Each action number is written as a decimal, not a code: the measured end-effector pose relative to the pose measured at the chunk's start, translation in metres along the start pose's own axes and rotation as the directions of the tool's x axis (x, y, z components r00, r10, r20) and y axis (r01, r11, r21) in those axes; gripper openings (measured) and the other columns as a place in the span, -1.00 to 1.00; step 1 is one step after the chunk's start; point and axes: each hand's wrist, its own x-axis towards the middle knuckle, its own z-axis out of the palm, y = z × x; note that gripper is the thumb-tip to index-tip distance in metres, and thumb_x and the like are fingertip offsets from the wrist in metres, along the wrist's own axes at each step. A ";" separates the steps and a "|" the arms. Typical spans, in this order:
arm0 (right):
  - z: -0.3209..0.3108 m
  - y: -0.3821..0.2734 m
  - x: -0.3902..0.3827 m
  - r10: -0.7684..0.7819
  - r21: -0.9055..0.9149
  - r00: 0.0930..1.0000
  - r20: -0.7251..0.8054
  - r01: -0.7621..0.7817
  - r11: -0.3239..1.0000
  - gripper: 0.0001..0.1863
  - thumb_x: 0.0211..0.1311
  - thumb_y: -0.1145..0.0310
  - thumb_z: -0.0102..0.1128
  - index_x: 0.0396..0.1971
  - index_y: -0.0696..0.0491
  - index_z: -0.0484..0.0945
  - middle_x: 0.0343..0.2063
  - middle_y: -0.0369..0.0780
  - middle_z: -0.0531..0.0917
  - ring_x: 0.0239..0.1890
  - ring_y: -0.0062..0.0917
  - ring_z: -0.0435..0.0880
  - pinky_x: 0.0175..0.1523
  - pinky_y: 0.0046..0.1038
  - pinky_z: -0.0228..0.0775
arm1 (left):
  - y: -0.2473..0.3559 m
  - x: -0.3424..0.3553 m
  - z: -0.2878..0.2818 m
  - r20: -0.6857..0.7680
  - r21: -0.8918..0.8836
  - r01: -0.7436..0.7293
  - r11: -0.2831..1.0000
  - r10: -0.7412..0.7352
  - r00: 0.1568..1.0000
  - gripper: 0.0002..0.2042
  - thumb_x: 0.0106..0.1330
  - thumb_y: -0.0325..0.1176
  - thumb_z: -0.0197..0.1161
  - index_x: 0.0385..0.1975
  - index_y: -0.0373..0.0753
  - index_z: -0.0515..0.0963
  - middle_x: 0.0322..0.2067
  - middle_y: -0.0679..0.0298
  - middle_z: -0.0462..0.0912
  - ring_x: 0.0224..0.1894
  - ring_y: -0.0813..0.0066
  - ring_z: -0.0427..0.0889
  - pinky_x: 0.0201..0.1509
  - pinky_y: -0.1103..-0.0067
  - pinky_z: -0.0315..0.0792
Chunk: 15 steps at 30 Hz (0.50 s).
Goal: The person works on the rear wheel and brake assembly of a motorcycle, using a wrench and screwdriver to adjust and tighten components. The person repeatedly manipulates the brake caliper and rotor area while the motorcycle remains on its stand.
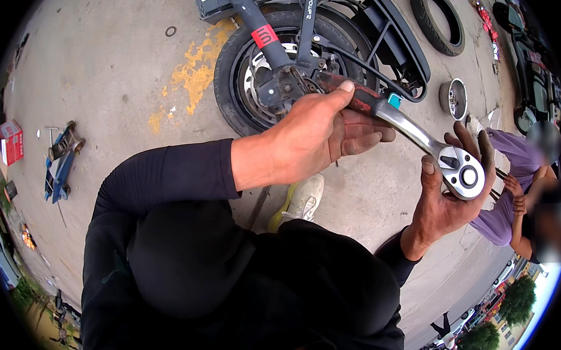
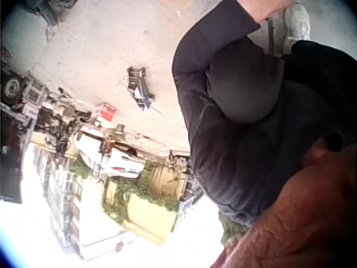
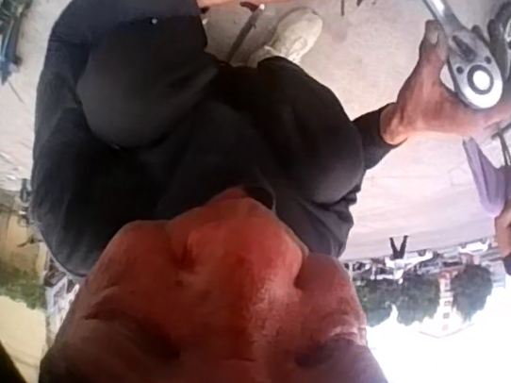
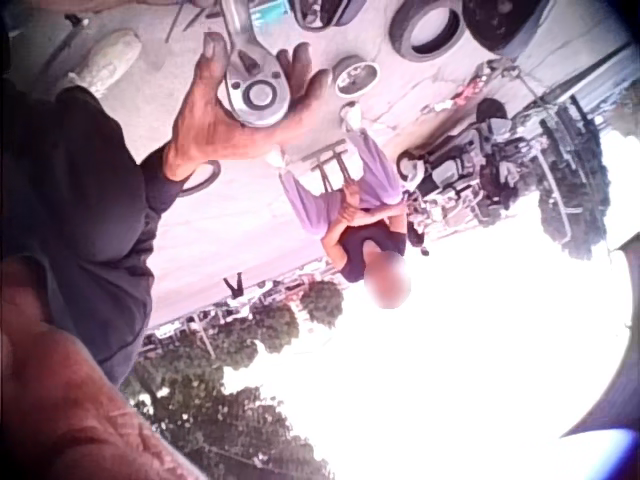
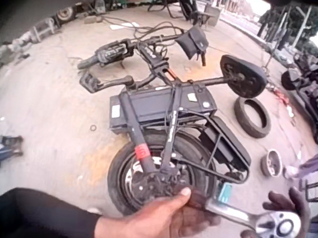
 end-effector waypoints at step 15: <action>0.019 -0.015 0.024 -0.282 -0.477 0.825 0.490 0.525 0.705 -0.59 -0.18 0.39 0.64 -0.27 0.08 0.63 -0.42 -0.29 0.76 -0.49 -0.46 0.71 -0.30 -0.51 0.51 | -0.016 -0.065 -0.157 -0.187 0.982 0.189 0.001 -0.148 0.971 -0.62 0.47 -0.06 0.18 -0.11 -0.33 0.58 -0.29 -0.02 0.70 -0.23 0.14 0.69 -0.13 0.35 0.50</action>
